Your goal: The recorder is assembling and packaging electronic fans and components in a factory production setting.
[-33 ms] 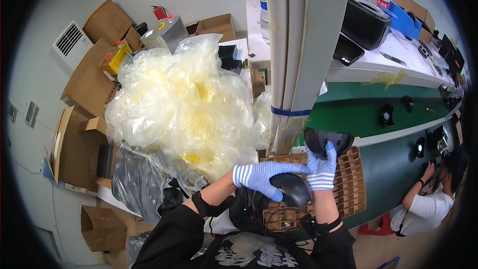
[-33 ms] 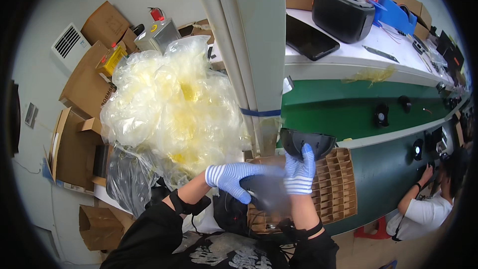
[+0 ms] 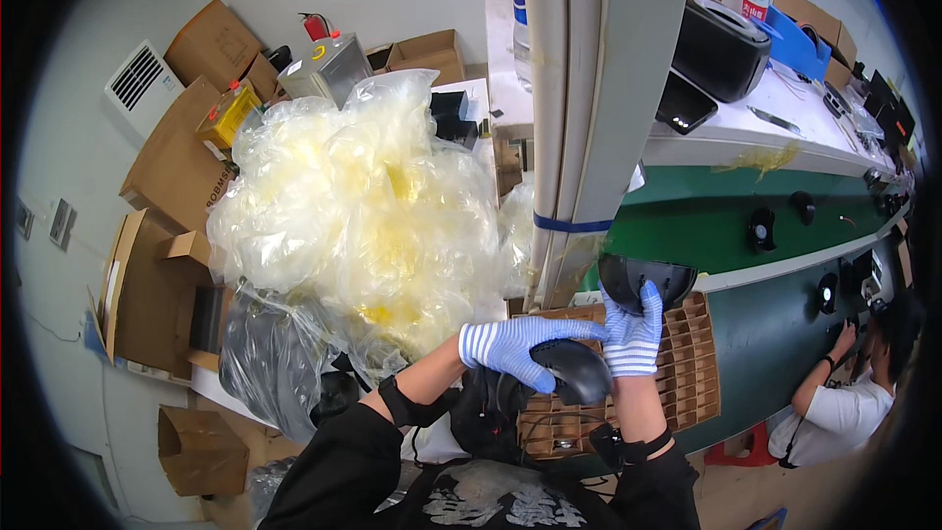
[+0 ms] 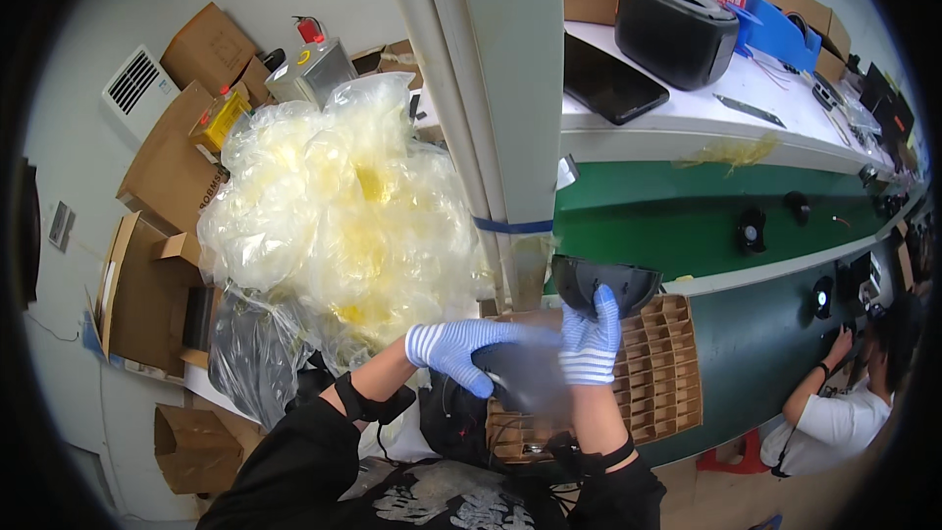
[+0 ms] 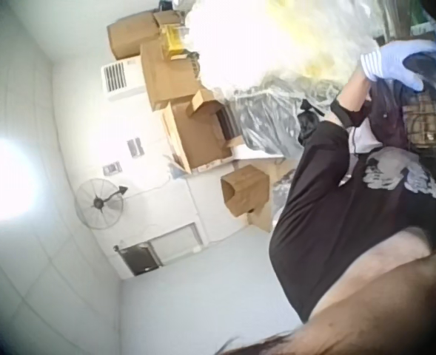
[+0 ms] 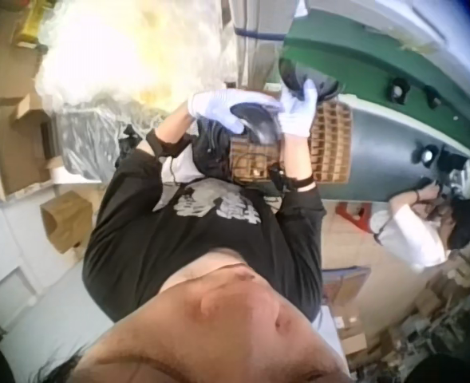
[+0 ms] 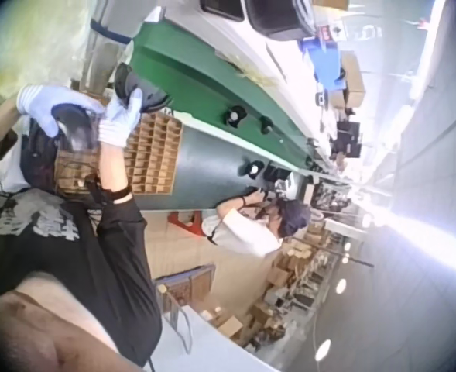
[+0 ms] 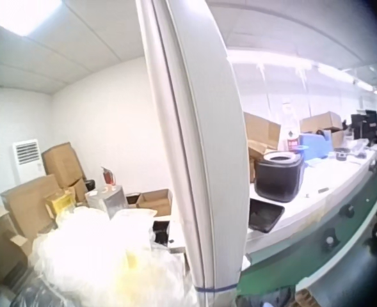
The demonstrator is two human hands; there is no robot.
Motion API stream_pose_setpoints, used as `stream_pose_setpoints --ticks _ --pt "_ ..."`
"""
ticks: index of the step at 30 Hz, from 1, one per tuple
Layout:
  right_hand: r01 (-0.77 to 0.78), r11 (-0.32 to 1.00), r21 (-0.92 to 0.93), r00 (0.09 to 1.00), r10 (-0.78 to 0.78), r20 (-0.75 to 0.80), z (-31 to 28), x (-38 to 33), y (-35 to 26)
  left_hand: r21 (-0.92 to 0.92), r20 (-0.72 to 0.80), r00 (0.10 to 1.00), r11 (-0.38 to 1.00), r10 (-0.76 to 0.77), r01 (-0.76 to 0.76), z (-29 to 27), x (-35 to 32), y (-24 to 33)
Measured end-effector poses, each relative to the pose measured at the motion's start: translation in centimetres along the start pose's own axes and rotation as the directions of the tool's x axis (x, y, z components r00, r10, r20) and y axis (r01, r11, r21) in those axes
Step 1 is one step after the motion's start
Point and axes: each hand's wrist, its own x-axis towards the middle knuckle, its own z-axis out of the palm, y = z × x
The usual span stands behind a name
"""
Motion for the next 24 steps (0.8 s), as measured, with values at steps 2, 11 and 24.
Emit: stream_pose_setpoints --ticks 2,11,24 --pt "-0.028 0.999 -0.043 0.998 0.026 -0.049 0.5 -0.1 -0.1 -0.015 -0.033 0.999 0.999 0.038 -0.038 -0.7 0.1 -0.4" --pt "-0.137 0.990 0.021 0.991 0.137 0.012 2.1 -1.2 -0.4 -0.100 -0.256 0.965 0.992 0.048 -0.076 -2.7 0.4 -2.4" --pt "0.365 0.930 -0.049 0.855 -0.356 -0.378 -3.1 12.8 -14.0 -0.156 -0.375 0.927 0.985 0.015 -0.079 -2.0 0.8 -1.4"
